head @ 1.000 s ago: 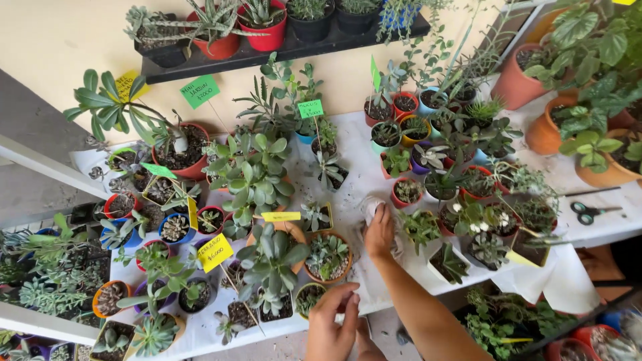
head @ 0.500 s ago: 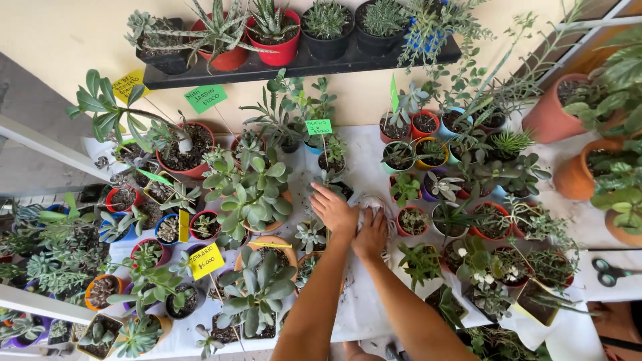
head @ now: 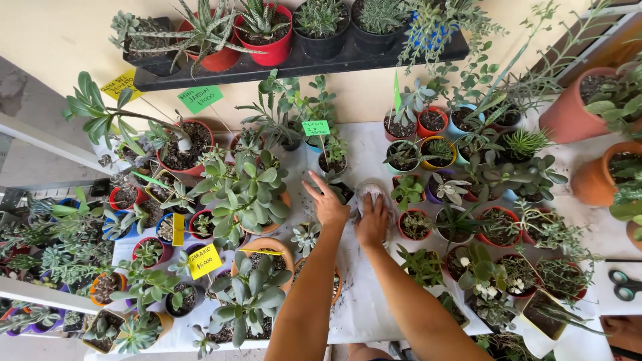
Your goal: Cleaning and organizing various potted succulents on a display table
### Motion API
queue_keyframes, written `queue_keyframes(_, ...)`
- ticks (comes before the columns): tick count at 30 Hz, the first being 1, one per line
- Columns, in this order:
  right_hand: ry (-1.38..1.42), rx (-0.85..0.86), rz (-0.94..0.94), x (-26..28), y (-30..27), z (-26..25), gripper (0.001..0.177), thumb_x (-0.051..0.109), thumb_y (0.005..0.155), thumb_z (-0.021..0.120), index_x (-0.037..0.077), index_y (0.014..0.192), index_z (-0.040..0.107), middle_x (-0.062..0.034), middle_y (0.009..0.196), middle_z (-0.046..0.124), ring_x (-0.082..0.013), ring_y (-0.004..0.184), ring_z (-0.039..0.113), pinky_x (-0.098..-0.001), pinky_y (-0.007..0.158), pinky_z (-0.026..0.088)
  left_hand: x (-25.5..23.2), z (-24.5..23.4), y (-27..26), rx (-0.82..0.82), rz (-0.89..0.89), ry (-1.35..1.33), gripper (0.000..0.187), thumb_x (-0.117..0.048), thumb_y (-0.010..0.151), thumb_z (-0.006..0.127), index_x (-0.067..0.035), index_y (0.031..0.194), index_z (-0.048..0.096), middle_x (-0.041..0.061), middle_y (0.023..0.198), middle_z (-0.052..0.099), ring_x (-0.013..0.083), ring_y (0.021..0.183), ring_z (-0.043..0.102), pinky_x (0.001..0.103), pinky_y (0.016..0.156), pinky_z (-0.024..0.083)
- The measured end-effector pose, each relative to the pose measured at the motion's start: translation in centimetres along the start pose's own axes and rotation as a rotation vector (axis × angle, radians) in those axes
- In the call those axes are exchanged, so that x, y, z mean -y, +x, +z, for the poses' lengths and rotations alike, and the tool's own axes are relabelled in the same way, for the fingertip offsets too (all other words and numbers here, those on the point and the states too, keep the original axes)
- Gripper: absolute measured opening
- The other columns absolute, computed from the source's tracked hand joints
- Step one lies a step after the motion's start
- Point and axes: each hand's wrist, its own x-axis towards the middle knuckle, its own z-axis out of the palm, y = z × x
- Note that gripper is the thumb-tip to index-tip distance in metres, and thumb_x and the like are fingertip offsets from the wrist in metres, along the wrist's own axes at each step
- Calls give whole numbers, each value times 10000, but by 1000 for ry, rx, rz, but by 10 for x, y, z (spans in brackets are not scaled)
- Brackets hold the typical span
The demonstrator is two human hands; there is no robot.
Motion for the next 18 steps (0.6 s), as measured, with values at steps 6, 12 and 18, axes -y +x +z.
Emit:
queue_keyframes(6,46,169,53,-1,21,2,807,209,762,757,181,1513,462,-185,1568,365,-455,1249,543,-581,986,485,-10,-15,-3,6,42,-23,1299,155,695,714,-108,1627,-152,372,1596,-23,549,1253,528,570,966,514)
queue_keyframes(12,132,152,108,4,23,-2,810,138,792,745,160,1535,421,-229,1550,333,-524,1210,538,-621,921,511,9,0,14,-49,-60,107,1281,127,694,702,-117,1637,-130,358,1610,5,515,1240,552,560,975,484)
queue_keyframes(18,378,48,128,24,89,-27,718,53,850,715,165,1516,471,-264,1491,417,-545,1185,574,-597,968,508,25,25,42,-76,-209,243,1284,116,727,747,-114,1643,-122,354,1616,53,457,1219,579,539,1024,449)
